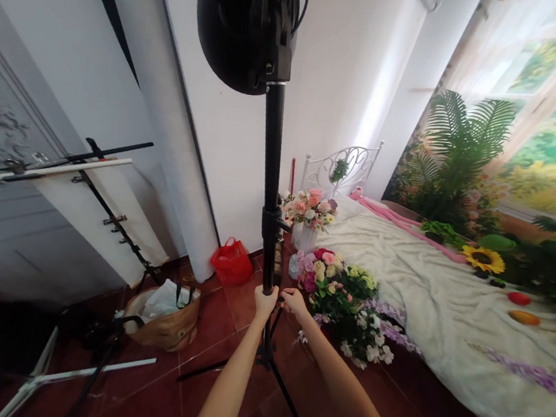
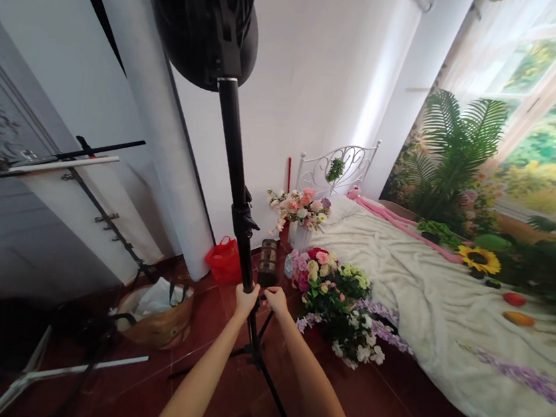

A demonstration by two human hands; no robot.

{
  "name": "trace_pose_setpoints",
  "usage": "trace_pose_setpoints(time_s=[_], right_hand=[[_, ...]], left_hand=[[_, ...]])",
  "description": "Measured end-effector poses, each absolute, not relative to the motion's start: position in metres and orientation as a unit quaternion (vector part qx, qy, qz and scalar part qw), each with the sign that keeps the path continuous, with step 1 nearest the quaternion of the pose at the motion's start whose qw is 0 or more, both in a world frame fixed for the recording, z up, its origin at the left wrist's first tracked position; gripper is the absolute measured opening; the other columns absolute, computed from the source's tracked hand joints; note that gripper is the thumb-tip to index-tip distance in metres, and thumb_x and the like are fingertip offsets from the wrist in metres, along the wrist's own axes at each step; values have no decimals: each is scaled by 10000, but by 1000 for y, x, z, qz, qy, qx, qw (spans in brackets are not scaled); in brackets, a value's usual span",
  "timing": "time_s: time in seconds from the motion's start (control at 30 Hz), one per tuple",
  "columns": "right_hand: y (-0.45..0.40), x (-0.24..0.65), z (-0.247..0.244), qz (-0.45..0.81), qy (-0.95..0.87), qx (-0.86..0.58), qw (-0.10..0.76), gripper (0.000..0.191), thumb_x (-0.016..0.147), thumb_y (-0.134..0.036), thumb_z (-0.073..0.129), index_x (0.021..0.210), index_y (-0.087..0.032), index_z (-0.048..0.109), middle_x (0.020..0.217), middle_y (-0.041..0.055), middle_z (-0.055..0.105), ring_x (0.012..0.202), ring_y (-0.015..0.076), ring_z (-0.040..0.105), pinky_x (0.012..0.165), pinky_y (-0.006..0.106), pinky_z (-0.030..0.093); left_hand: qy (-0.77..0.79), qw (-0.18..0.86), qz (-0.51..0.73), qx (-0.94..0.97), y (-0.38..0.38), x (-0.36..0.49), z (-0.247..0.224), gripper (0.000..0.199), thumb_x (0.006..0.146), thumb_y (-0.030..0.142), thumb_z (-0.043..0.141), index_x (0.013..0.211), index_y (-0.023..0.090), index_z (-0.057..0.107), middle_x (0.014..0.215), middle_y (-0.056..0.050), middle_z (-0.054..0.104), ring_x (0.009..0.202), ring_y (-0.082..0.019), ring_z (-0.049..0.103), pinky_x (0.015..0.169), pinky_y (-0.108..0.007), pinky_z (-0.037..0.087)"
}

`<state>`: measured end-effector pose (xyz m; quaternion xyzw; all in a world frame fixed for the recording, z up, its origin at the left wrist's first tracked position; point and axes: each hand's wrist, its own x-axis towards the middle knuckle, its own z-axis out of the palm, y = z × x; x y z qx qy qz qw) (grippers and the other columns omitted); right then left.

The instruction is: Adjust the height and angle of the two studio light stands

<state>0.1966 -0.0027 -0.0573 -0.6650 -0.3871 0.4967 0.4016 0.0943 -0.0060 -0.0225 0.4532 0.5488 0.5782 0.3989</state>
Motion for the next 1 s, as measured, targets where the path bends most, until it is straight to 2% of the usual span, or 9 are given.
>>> trace_pose_setpoints(time_s=[0.1,0.2,0.3,0.37,0.43,0.5,0.63,0.8,1.0], right_hand=[[3,198,-52,504,-394,-666,384,86,716,-234,484,684,-169,529,348,-64,438,266,79,308,335,190,237],[-3,202,-53,475,-402,-672,401,125,704,-211,458,776,-171,553,423,-54,493,359,112,444,405,201,348],[-17,208,-59,367,-448,-657,484,252,674,-177,442,911,-178,529,726,25,633,658,155,611,635,256,483],[-26,209,-63,308,-496,-612,534,323,643,-143,422,951,-182,509,942,73,635,842,168,625,775,297,492],[-30,207,-66,312,-534,-564,547,366,622,-119,402,969,-194,493,1025,79,622,941,171,615,830,314,486],[-31,203,-67,345,-555,-533,538,374,623,-112,390,974,-207,475,972,57,638,931,167,622,809,310,496],[-25,196,-68,360,-566,-521,528,367,602,-120,387,951,-217,445,813,12,634,775,164,641,707,291,512],[-24,201,-66,379,-571,-509,522,353,581,-138,394,920,-228,433,791,-5,657,755,159,652,673,262,503],[-22,204,-51,321,-555,-640,424,260,607,-156,455,852,-215,519,612,-19,646,617,165,637,618,236,459]], left_hand=[[545,396,578,461,-7,95,-20,211,545,280,634,452,155,492,458,4,500,434,-89,442,440,-201,334],[544,394,578,464,-7,94,-20,206,549,289,632,460,154,503,463,2,501,441,-92,441,445,-203,338],[543,393,579,463,-8,94,-20,216,551,296,631,457,155,497,451,10,483,439,-88,426,453,-205,341],[541,394,581,462,-8,95,-19,230,547,294,632,447,159,476,447,14,472,439,-86,420,454,-205,340],[538,393,585,462,-9,95,-19,236,544,293,635,447,161,464,453,12,475,446,-88,426,455,-204,344],[535,394,588,462,-9,96,-18,238,548,297,637,453,163,465,464,7,485,455,-92,439,458,-206,355],[538,406,582,455,-8,98,-19,218,540,291,636,455,161,482,468,1,497,455,-100,456,455,-208,358],[543,408,576,455,-8,98,-20,182,539,273,627,466,152,510,467,1,503,446,-98,456,458,-206,347],[544,400,575,463,-7,97,-21,196,544,259,638,461,158,492,459,16,486,440,-85,433,456,-199,318]])
